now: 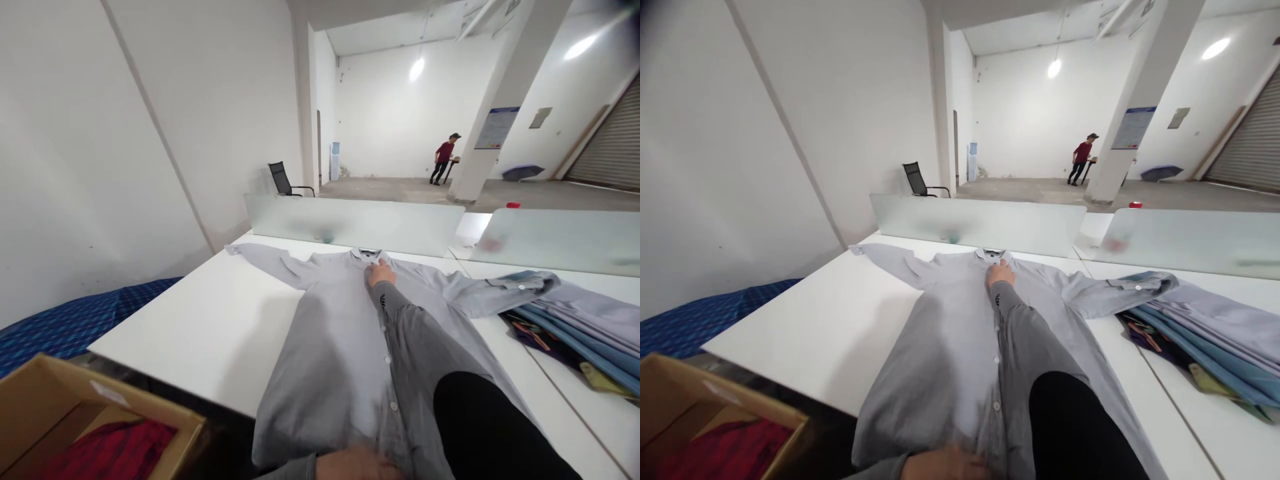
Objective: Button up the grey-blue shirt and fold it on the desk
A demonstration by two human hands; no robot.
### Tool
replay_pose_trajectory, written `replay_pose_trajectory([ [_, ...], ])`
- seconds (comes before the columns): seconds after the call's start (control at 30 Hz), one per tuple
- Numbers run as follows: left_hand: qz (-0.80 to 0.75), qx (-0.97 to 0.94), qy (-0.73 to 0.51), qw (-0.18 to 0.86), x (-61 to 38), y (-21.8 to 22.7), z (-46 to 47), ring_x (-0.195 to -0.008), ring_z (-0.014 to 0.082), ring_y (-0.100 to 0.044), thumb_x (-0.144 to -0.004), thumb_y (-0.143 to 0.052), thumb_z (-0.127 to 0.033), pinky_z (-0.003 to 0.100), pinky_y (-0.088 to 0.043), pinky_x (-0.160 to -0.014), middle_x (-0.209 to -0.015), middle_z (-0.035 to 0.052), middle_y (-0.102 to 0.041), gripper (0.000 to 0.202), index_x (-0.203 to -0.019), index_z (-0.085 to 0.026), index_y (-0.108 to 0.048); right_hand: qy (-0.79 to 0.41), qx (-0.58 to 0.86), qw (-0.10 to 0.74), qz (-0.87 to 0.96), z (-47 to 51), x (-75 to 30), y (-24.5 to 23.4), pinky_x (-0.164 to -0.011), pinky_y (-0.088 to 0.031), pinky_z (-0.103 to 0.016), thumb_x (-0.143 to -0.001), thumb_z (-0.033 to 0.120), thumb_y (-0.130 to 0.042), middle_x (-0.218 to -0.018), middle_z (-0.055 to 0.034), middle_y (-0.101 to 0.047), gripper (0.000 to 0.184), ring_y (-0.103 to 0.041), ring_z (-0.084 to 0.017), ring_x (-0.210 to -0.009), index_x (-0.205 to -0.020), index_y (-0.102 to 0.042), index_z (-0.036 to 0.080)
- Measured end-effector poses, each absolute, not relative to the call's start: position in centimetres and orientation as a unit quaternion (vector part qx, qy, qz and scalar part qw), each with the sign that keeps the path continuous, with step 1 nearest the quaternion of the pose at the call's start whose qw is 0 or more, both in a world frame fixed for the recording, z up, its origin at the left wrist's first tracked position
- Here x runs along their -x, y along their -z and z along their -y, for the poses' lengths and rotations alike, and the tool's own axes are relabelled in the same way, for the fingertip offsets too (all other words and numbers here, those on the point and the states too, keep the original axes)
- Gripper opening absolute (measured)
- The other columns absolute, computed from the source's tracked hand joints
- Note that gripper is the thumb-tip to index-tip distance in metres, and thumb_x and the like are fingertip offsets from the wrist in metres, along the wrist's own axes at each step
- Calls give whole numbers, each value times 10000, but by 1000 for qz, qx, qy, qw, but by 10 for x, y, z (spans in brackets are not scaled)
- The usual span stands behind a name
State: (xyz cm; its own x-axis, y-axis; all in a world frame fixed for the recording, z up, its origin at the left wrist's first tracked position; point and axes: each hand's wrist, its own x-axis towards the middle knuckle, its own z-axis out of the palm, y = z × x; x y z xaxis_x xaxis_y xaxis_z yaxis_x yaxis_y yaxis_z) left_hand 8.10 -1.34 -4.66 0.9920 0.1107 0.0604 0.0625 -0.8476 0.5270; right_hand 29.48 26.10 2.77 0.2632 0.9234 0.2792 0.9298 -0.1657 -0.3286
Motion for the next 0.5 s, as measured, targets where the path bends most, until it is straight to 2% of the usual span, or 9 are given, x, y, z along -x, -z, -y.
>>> replay_pose_trajectory([
  [0.13,-68,-945,-68,313,-69,16,30,-999,203,-666,-932,-470,-263,260,-519,-818,-1109,85,-686,317,-1216,-164,-569,35,741,212,637,-241,-284,-27,-1071,-251,-538,-900,179,-472,-1537,-121,-296,389,-266,-323,-1362,-1272,-586,194],
  [0.23,-65,-935,-56,345,-71,3,41,-1050,204,-649,-935,-456,-239,263,-516,-860,-1169,108,-661,325,-1225,-137,-561,6,689,192,699,-223,-283,-19,-1086,-172,-565,-962,263,-443,-1507,-125,-351,385,-241,-321,-1383,-1325,-532,173],
  [0.37,-83,-917,-76,382,-62,0,49,-901,180,-669,-924,-498,-272,251,-515,-788,-990,65,-700,217,-1067,-176,-631,-38,693,190,695,-199,-291,-13,-1068,-243,-593,-952,309,-496,-1431,-160,-450,360,-343,-347,-1341,-1257,-586,140],
  [0.43,-131,-894,-154,400,-43,2,54,-813,151,-644,-914,-517,-301,226,-492,-740,-874,38,-688,171,-921,-185,-642,-47,684,213,696,-179,-295,-16,-1088,-256,-592,-940,290,-518,-1456,-157,-430,371,-326,-342,-1364,-1280,-577,154],
  [0.5,-263,-848,-265,377,-14,10,61,-705,130,-583,-925,-495,-350,224,-458,-673,-737,11,-628,251,-762,-188,-596,-72,645,226,727,-146,-296,-19,-1120,-254,-563,-929,272,-526,-1456,-155,-439,391,-324,-319,-1379,-1299,-571,154],
])
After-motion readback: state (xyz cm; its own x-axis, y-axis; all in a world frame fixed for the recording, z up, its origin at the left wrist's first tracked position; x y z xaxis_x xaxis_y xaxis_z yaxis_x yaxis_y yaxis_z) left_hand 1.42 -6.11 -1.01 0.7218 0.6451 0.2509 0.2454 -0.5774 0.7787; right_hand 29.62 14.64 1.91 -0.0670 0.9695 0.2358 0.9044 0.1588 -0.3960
